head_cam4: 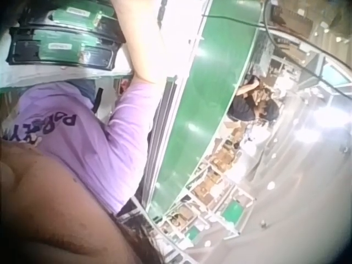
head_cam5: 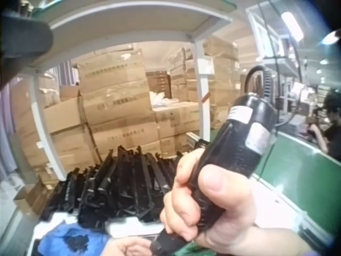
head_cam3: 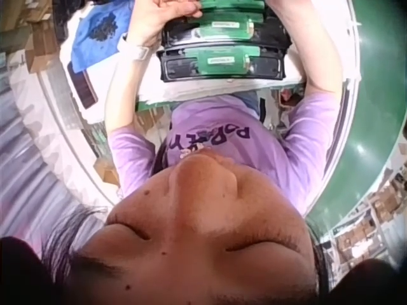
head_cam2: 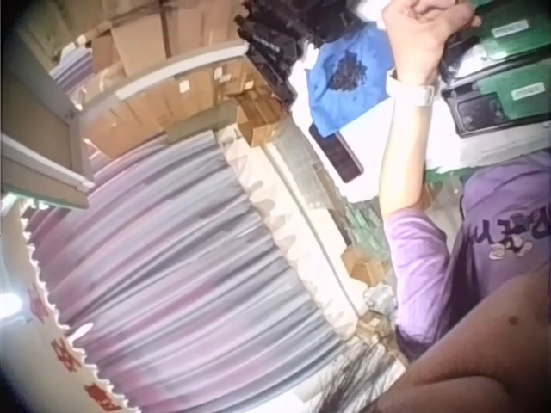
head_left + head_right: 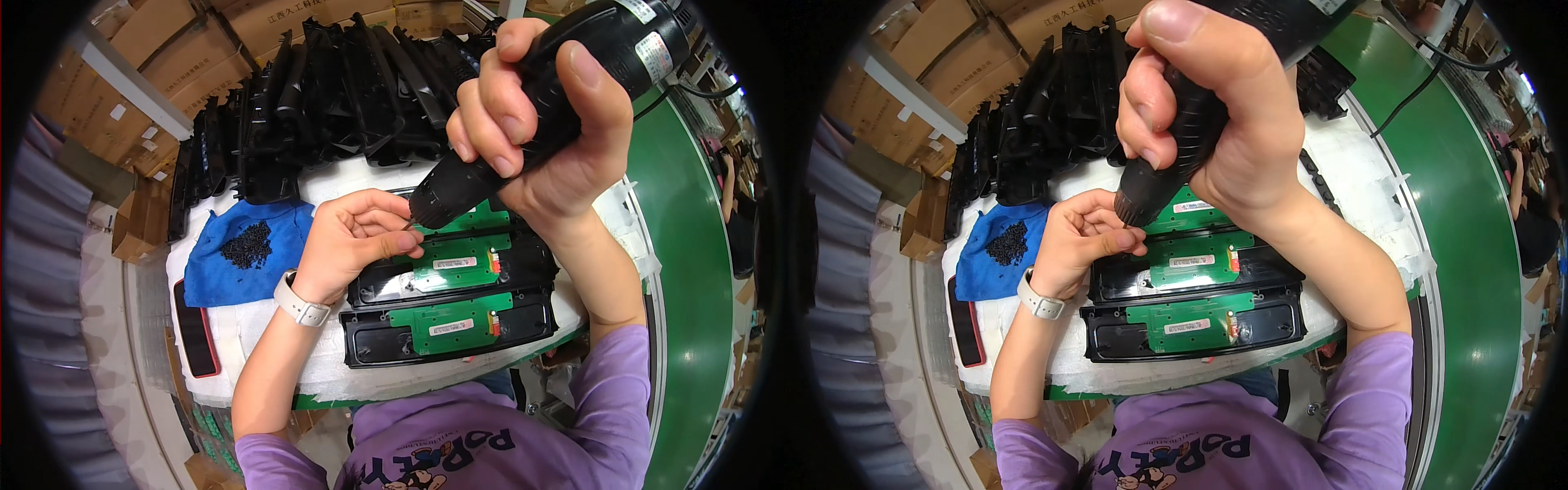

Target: Assemble green circuit boards into black plastic housings using an electric screwdriver.

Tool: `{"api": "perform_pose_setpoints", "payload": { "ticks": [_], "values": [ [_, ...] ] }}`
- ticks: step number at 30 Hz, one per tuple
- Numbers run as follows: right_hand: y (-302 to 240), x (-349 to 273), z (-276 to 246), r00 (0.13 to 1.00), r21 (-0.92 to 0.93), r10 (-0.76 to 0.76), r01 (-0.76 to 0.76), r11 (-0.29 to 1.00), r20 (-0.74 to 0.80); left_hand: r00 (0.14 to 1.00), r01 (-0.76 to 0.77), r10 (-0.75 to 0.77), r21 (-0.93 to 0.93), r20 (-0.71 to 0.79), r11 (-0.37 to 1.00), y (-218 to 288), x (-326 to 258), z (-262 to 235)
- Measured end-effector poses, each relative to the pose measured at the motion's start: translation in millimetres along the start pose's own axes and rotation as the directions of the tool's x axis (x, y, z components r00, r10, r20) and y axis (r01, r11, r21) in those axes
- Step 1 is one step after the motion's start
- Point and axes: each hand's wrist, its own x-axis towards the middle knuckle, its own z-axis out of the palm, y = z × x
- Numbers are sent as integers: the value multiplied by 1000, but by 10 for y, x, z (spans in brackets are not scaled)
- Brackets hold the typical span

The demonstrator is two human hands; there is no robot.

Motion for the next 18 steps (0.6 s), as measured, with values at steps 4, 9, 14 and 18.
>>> {"api": "perform_pose_setpoints", "payload": {
  "ticks": [4, 9, 14, 18],
  "values": [
    [-19, -4, -2, 1000, -19, 6, -6, 1000, -13, 1000, -16, 16, 44, 6, 999, -22, 9, -21],
    [107, 18, -75, 999, 145, -36, 38, 989, -20, 1000, -27, 27, 49, -1, 998, -16, 4, -28],
    [-26, -51, 58, 983, -56, 60, -71, 996, -175, 998, -52, 55, 85, -35, 995, -33, -11, -16],
    [140, 3, -53, 990, 189, 36, -9, 982, -137, 998, -35, 41, 113, -50, 993, -33, -2, 20]
  ]
}}
